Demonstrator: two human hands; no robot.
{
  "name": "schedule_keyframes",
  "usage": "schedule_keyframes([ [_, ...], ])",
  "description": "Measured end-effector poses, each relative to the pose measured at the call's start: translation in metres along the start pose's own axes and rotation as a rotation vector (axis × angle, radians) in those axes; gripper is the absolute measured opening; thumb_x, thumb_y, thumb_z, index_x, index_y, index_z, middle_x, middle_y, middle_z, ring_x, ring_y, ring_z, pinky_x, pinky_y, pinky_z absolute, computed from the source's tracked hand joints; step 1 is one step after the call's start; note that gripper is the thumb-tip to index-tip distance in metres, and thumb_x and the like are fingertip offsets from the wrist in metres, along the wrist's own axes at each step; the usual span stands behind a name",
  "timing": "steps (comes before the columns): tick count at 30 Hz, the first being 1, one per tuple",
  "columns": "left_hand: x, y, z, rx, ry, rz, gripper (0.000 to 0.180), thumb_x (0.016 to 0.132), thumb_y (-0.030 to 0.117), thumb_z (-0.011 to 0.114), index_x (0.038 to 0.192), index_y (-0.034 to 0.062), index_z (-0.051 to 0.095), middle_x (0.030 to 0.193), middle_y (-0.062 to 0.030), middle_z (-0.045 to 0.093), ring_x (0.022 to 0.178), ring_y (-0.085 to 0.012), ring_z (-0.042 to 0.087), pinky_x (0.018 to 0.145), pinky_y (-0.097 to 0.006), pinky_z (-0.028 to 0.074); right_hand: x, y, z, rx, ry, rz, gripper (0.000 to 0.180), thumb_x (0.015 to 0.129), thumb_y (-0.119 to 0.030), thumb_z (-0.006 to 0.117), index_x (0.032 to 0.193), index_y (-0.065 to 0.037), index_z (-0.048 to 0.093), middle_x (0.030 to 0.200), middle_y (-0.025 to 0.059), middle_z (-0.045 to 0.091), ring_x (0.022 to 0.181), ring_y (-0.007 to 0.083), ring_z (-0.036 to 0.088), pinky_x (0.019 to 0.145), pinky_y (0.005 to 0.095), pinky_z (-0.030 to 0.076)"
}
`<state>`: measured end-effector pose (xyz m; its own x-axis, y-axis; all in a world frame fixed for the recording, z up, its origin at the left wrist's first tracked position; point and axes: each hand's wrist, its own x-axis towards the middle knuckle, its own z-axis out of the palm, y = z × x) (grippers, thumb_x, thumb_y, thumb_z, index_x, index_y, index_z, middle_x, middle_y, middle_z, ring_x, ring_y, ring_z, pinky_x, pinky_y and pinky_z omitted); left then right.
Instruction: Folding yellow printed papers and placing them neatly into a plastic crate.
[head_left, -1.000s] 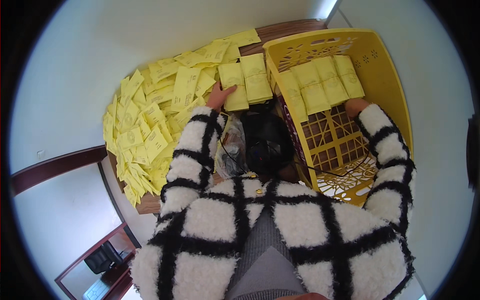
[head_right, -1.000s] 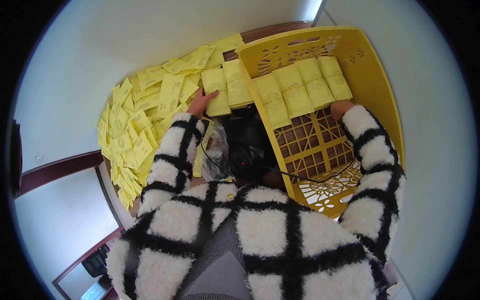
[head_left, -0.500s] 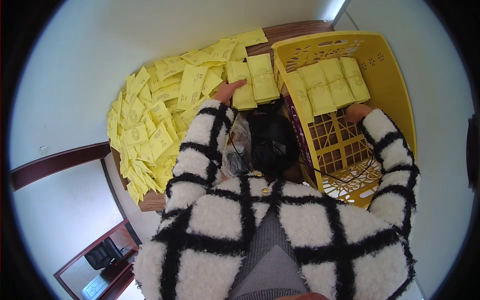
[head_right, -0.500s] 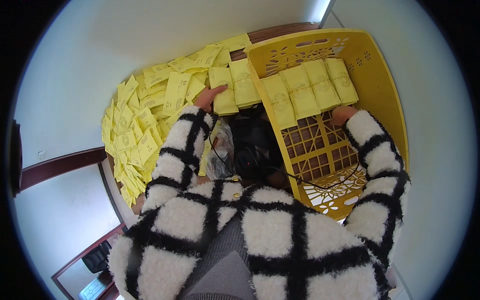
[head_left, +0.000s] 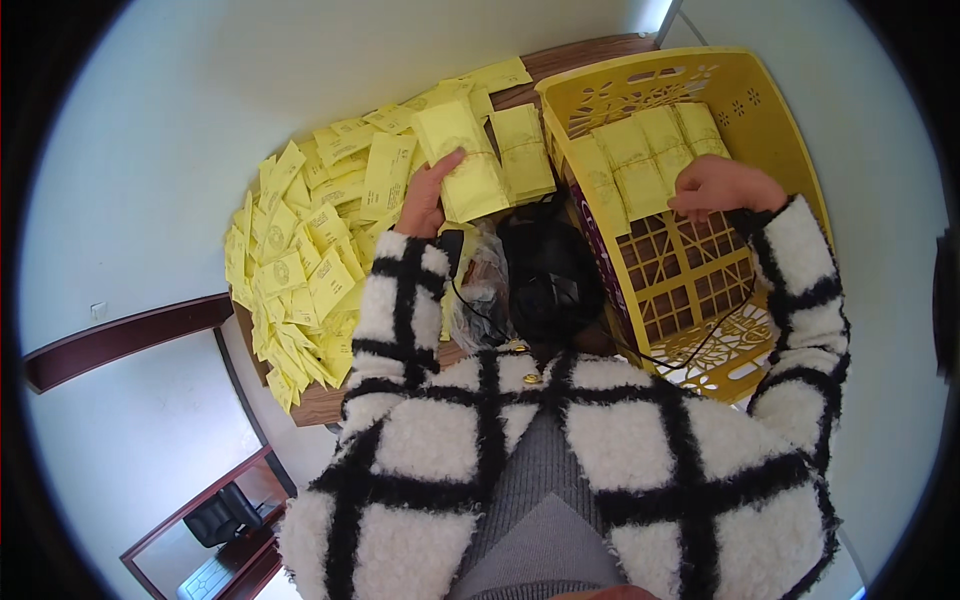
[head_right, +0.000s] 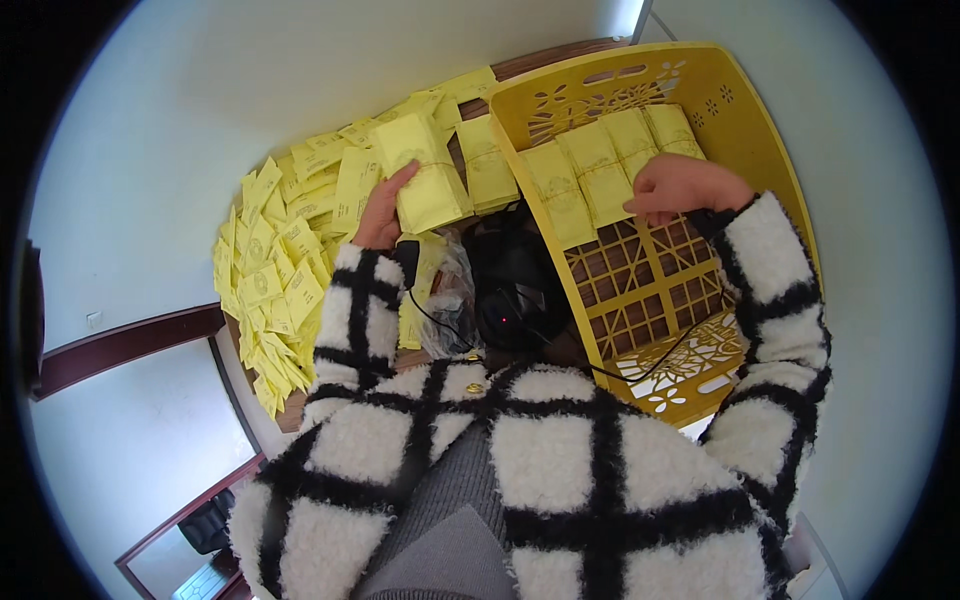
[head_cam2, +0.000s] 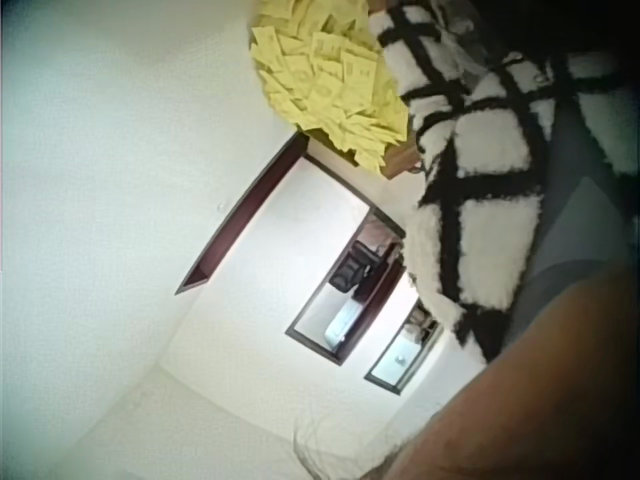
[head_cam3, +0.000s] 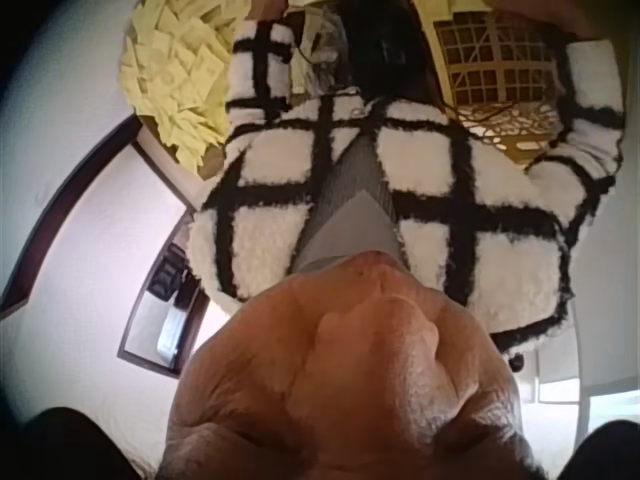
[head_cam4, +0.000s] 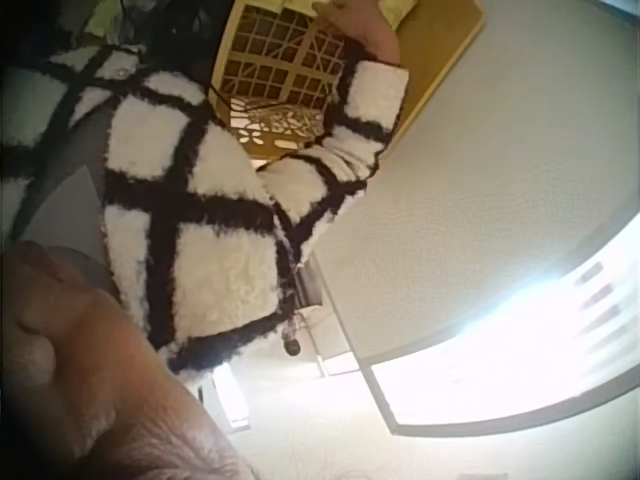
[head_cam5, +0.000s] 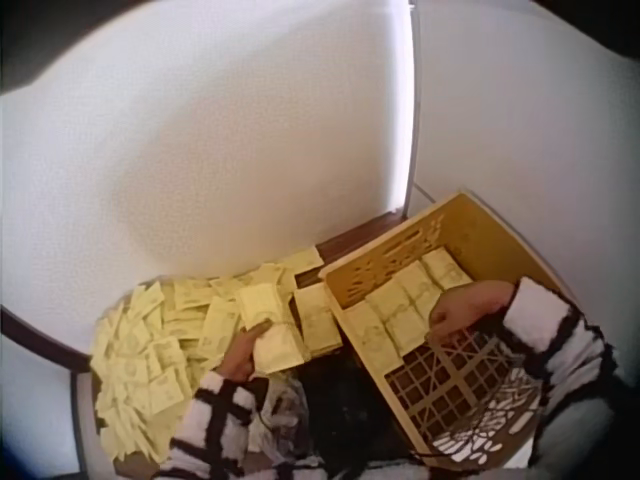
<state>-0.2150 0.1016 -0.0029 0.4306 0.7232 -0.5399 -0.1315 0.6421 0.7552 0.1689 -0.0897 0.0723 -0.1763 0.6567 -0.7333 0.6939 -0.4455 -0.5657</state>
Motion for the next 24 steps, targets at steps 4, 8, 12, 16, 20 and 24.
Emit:
schedule_keyframes([
  [4,-0.055,0.015,0.027,-0.05,-0.117,0.128,0.043,0.094,0.015,0.065,0.131,-0.0025,0.051,0.122,-0.0137,0.063,0.106,-0.024,0.066,0.091,-0.037,0.056,-0.027,-0.039,0.011,0.167,0.164,-0.366,0.025,0.095,-0.022,0.061,0.098,0.001,0.069,0.081,0.0042,0.069,0.073,0.0104,0.064,0.07,0.0262,0.052],
  [8,-0.12,0.032,0.091,-0.049,-0.211,0.234,0.045,0.095,0.015,0.064,0.133,-0.0034,0.049,0.123,-0.0135,0.062,0.108,-0.024,0.065,0.093,-0.036,0.055,-0.042,-0.088,0.037,0.372,0.297,-0.59,0.048,0.097,-0.025,0.062,0.136,-0.002,0.05,0.117,0.0088,0.062,0.102,0.0129,0.06,0.087,0.0271,0.05],
  [12,-0.168,0.022,0.156,0.076,-0.28,0.362,0.043,0.099,0.019,0.06,0.133,-0.003,0.048,0.122,-0.013,0.062,0.106,-0.0211,0.064,0.09,-0.034,0.055,-0.058,-0.112,0.059,0.45,0.373,-0.677,0.063,0.095,-0.029,0.066,0.145,-0.002,0.039,0.13,0.0125,0.055,0.118,0.0166,0.054,0.097,0.0287,0.046],
  [16,-0.193,0.002,0.194,0.141,-0.333,0.389,0.043,0.103,0.025,0.056,0.135,-0.0018,0.045,0.126,-0.0125,0.058,0.107,-0.0171,0.062,0.088,-0.031,0.054,-0.083,-0.121,0.073,0.662,0.435,-0.696,0.063,0.094,-0.028,0.067,0.144,-0.002,0.04,0.13,0.0133,0.056,0.116,0.0168,0.056,0.097,0.0296,0.047],
  [20,-0.197,-0.012,0.204,0.28,-0.504,0.437,0.053,0.107,0.041,0.038,0.139,-0.0017,0.045,0.135,-0.0142,0.054,0.124,-0.0218,0.053,0.106,-0.036,0.043,-0.1,-0.098,0.077,0.965,0.306,-0.846,0.064,0.089,-0.024,0.073,0.139,0.002,0.043,0.124,0.0141,0.061,0.106,0.018,0.065,0.089,0.0288,0.055],
  [24,-0.187,-0.015,0.194,0.455,-0.539,0.54,0.055,0.108,0.041,0.034,0.139,-0.0027,0.047,0.139,-0.0141,0.051,0.128,-0.0227,0.048,0.111,-0.038,0.037,-0.121,-0.055,0.063,1.05,0.285,-0.796,0.054,0.09,-0.015,0.068,0.137,0.0,0.046,0.123,0.0116,0.062,0.106,0.0175,0.065,0.09,0.0301,0.056],
])
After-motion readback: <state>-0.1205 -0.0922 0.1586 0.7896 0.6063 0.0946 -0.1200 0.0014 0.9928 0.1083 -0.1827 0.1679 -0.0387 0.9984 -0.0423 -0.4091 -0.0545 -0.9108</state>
